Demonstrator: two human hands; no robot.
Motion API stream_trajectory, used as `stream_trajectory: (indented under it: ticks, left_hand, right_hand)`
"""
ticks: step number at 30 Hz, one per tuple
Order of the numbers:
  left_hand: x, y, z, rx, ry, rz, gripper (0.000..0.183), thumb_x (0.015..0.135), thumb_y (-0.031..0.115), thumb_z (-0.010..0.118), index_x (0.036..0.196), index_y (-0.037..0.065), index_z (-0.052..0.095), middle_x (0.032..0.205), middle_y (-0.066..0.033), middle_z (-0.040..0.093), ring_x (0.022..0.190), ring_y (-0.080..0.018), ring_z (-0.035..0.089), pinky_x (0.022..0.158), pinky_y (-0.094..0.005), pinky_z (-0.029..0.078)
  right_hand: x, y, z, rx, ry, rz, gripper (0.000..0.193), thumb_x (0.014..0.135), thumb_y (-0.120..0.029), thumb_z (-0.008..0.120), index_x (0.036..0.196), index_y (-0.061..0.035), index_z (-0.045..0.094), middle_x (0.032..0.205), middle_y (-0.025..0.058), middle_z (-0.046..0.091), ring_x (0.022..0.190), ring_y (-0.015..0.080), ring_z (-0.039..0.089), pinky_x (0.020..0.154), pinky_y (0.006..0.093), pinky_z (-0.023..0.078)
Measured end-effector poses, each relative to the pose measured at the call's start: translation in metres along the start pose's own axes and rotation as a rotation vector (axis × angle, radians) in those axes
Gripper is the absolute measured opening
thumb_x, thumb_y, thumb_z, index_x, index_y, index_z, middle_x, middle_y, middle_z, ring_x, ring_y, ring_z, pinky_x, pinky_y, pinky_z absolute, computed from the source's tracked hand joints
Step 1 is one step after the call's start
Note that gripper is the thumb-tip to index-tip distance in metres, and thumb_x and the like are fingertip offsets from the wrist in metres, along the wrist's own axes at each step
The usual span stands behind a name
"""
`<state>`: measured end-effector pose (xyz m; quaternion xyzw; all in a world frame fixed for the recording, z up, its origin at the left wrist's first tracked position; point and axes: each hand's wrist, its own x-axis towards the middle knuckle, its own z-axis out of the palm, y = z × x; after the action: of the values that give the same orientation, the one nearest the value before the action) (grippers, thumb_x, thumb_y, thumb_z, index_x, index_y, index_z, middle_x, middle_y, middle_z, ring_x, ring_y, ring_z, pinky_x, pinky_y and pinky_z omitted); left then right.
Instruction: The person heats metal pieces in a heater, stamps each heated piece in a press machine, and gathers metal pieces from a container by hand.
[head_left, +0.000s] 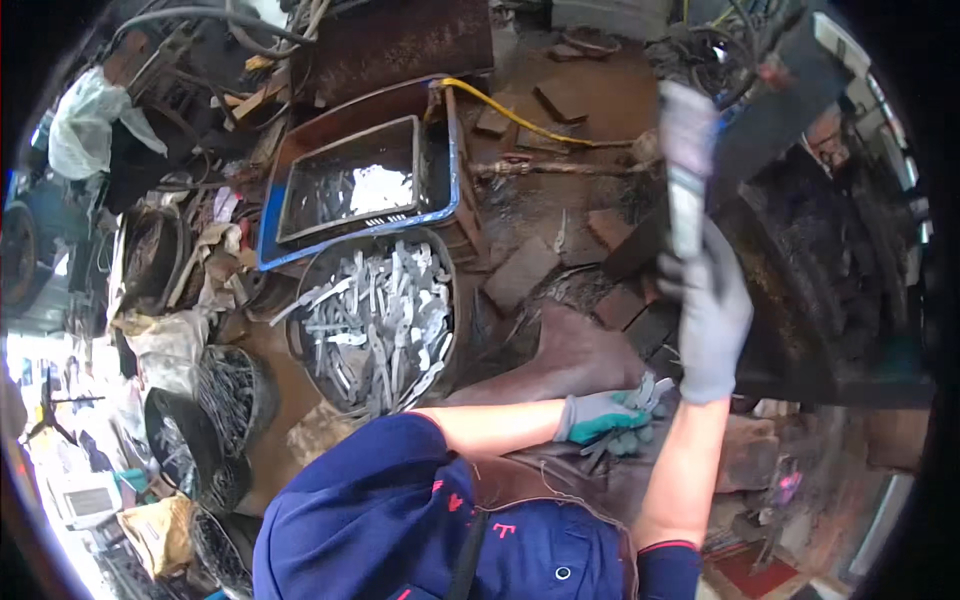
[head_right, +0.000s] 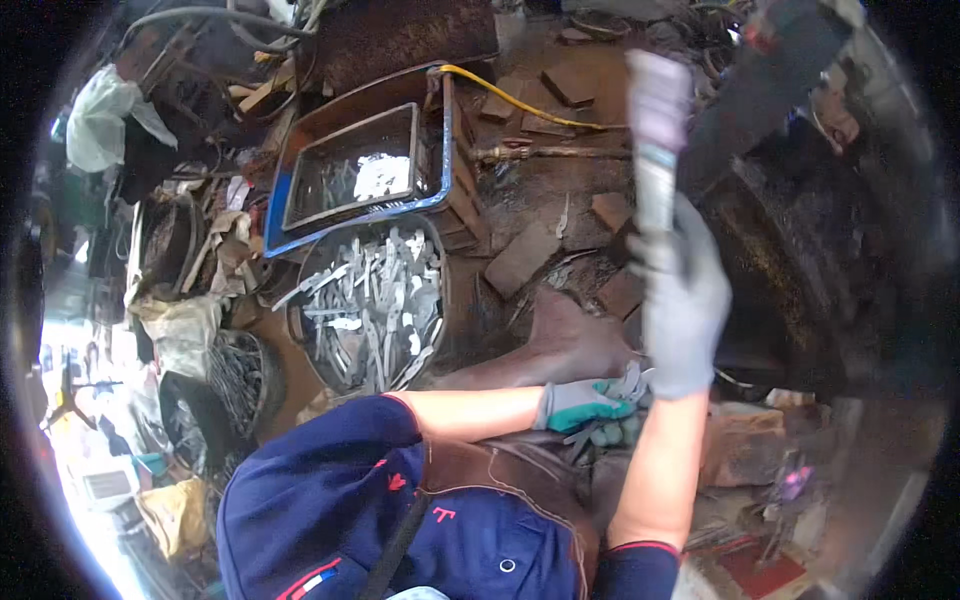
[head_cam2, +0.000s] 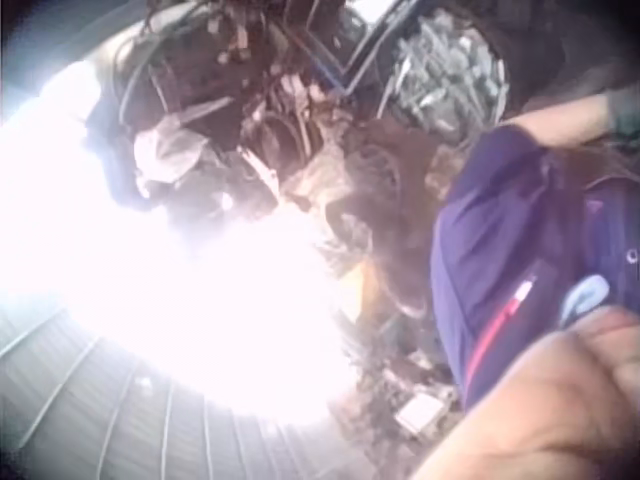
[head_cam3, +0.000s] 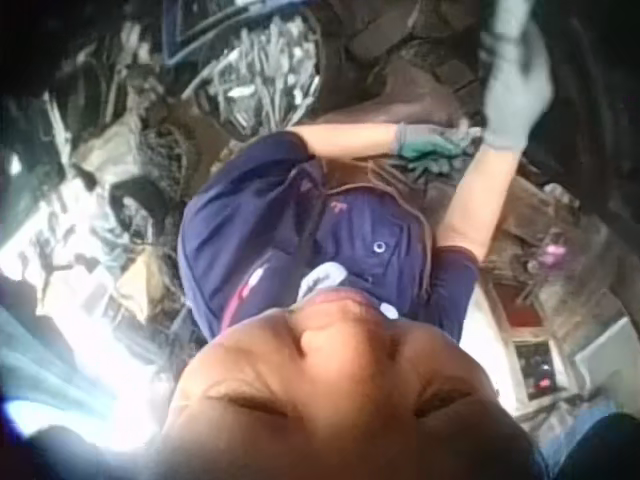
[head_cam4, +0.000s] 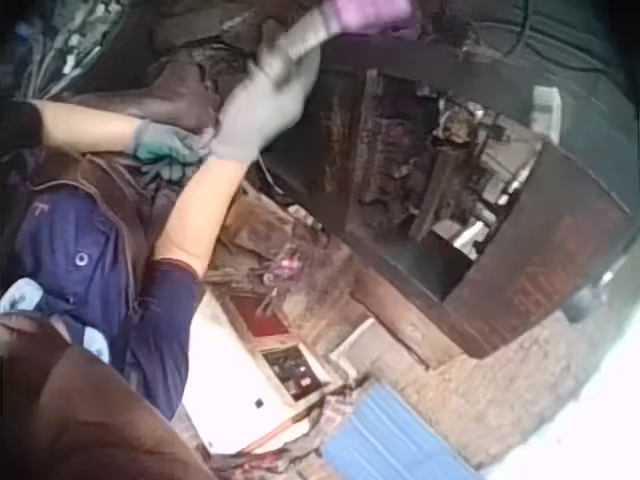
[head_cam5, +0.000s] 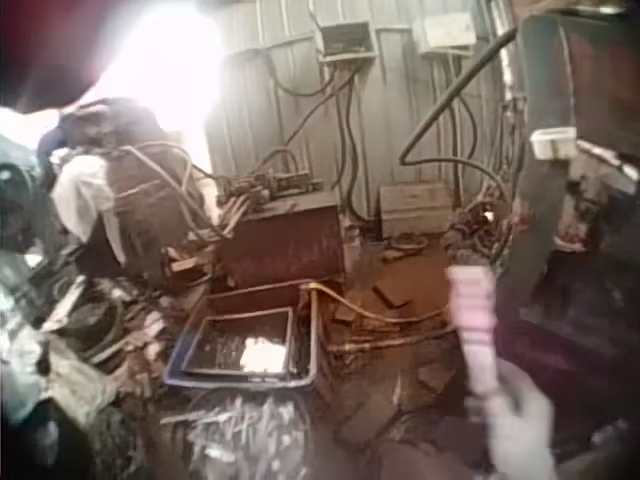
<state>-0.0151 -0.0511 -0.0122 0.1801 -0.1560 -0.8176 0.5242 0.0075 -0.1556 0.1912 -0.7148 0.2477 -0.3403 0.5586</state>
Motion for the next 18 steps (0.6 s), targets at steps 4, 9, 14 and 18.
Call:
stream_trajectory:
  ticks: [4, 9, 14, 18]
  left_hand:
    - [-0.002, 0.010, 0.016, 0.033, 0.002, -0.006, 0.038, 0.095, 0.026, 0.053, 0.127, 0.006, 0.047, 0.101, -0.0096, 0.064, 0.079, -0.0170, 0.065, 0.062, -0.0249, 0.055]
    - [0.007, -0.001, -0.041, -0.758, -0.295, -0.317, 0.040, 0.097, 0.025, 0.050, 0.130, 0.005, 0.043, 0.099, -0.0045, 0.060, 0.073, -0.0124, 0.055, 0.064, -0.0249, 0.049]
    - [-0.002, 0.019, 0.017, -0.010, 0.224, -0.070, 0.038, 0.098, 0.020, 0.048, 0.135, 0.012, 0.042, 0.093, -0.0042, 0.062, 0.064, -0.0134, 0.059, 0.054, -0.0264, 0.049]
    - [0.007, 0.011, 0.013, -0.003, 0.204, -0.102, 0.035, 0.100, 0.019, 0.044, 0.134, 0.013, 0.043, 0.091, -0.0044, 0.061, 0.063, -0.0131, 0.059, 0.052, -0.0258, 0.049]
  right_hand:
    - [-0.017, 0.000, -0.009, 0.182, 0.116, -0.131, 0.043, 0.094, -0.022, 0.059, 0.129, 0.0021, 0.049, 0.112, 0.0132, 0.063, 0.092, 0.0168, 0.063, 0.076, 0.0270, 0.053]
    - [-0.098, 0.115, -0.126, 0.754, 0.538, 0.337, 0.019, 0.096, -0.023, 0.054, 0.106, -0.0079, 0.060, 0.082, 0.0029, 0.063, 0.071, 0.0140, 0.059, 0.065, 0.0286, 0.050]
    - [-0.198, 0.188, -0.248, 1.169, 1.035, 0.152, 0.028, 0.094, -0.036, 0.055, 0.108, -0.0113, 0.059, 0.097, 0.0031, 0.065, 0.082, 0.0145, 0.061, 0.072, 0.0291, 0.054]
    - [-0.194, 0.157, -0.286, 0.862, 1.309, 0.097, 0.035, 0.095, -0.043, 0.050, 0.099, -0.0089, 0.058, 0.085, 0.0055, 0.062, 0.062, 0.0145, 0.056, 0.052, 0.0247, 0.047]
